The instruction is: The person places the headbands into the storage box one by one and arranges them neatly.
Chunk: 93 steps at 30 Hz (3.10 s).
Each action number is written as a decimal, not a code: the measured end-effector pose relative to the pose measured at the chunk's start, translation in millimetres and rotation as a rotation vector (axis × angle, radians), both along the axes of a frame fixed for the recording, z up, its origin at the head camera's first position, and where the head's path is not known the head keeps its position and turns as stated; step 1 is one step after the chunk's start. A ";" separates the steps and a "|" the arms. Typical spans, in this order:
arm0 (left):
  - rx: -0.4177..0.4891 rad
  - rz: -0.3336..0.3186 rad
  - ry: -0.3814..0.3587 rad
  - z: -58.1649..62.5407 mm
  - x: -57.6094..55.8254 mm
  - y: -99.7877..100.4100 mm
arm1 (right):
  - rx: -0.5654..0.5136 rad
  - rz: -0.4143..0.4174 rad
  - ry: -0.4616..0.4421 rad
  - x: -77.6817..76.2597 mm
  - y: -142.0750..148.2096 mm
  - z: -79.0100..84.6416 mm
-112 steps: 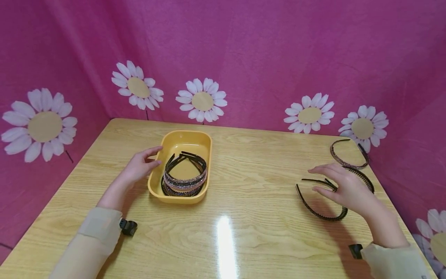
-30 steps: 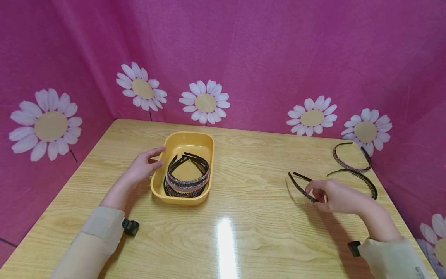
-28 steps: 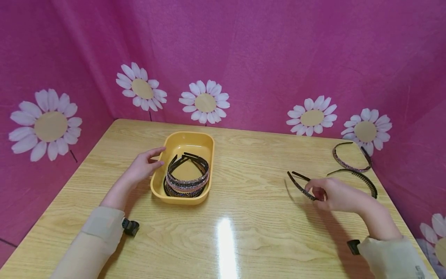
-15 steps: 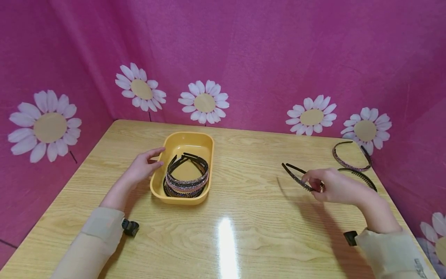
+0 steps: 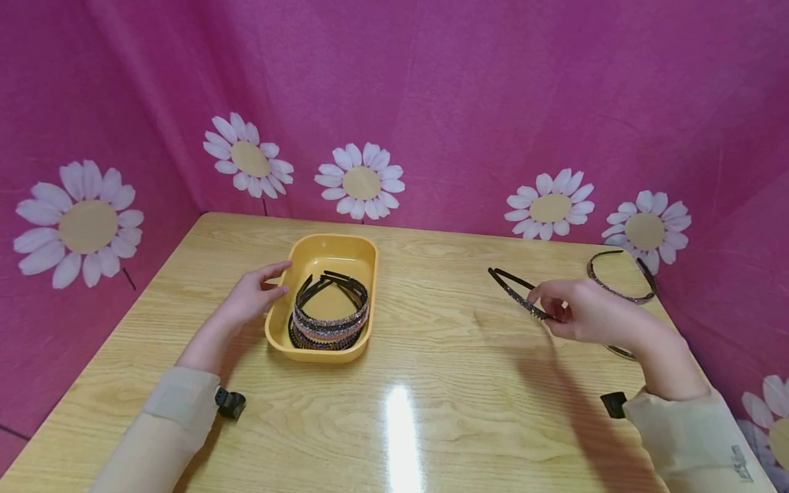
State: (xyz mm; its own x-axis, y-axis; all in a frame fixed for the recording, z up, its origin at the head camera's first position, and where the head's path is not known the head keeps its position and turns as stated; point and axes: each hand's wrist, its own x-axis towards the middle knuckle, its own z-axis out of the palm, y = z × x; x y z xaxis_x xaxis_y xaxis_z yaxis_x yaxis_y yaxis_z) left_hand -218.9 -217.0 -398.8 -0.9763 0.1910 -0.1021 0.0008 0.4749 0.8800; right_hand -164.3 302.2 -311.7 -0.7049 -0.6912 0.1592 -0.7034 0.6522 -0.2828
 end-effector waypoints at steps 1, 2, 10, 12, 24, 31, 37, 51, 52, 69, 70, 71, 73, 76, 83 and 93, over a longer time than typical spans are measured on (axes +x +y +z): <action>0.001 0.000 0.000 0.0 -0.1 0.1 | -0.006 0.011 0.015 -0.4 -0.7 1.5; 0.000 -0.001 0.000 -0.1 -0.2 0.3 | -0.011 0.020 0.024 -0.9 -1.4 2.9; -0.005 0.002 0.005 1.2 0.1 1.0 | -0.021 0.048 0.102 -3.7 -10.8 16.4; -0.001 0.001 0.003 1.3 0.2 0.8 | -0.019 0.040 0.108 -3.7 -13.6 20.5; -0.001 0.003 -0.007 0.0 1.0 0.4 | -0.057 0.109 0.196 -8.4 -28.6 38.2; -0.004 0.004 -0.002 0.4 1.5 0.5 | -0.048 0.097 0.227 -9.7 -40.1 49.1; -0.004 0.001 0.001 0.0 1.8 0.3 | -0.044 0.108 0.222 -12.5 -50.4 55.2; 0.003 0.003 0.001 -1.3 0.4 -0.1 | -0.047 0.144 0.249 -18.3 -72.3 66.4; 0.005 0.003 0.001 -1.6 0.1 -0.2 | -0.047 0.148 0.252 -19.2 -74.0 67.2; 0.006 0.005 0.000 -1.5 -1.1 -0.2 | -0.058 0.174 0.274 -32.2 -104.8 77.5; 0.006 0.007 -0.001 -1.7 -1.3 -0.4 | -0.059 0.171 0.273 -32.8 -107.0 77.4; 0.005 0.006 0.001 -1.6 -1.2 -0.3 | -0.059 0.165 0.272 -33.2 -109.1 77.1; 0.001 0.006 0.002 -1.2 -1.0 -0.1 | -0.065 0.161 0.268 -34.5 -113.9 76.2; 0.001 0.008 0.000 -0.3 -0.5 0.1 | -0.079 0.167 0.265 -36.3 -120.8 74.4; 0.007 0.006 -0.002 0.4 0.8 0.8 | -0.088 0.188 0.260 -38.8 -136.8 72.4; 0.002 0.011 -0.002 1.1 0.5 1.4 | -0.109 0.237 0.251 -45.6 -157.8 68.2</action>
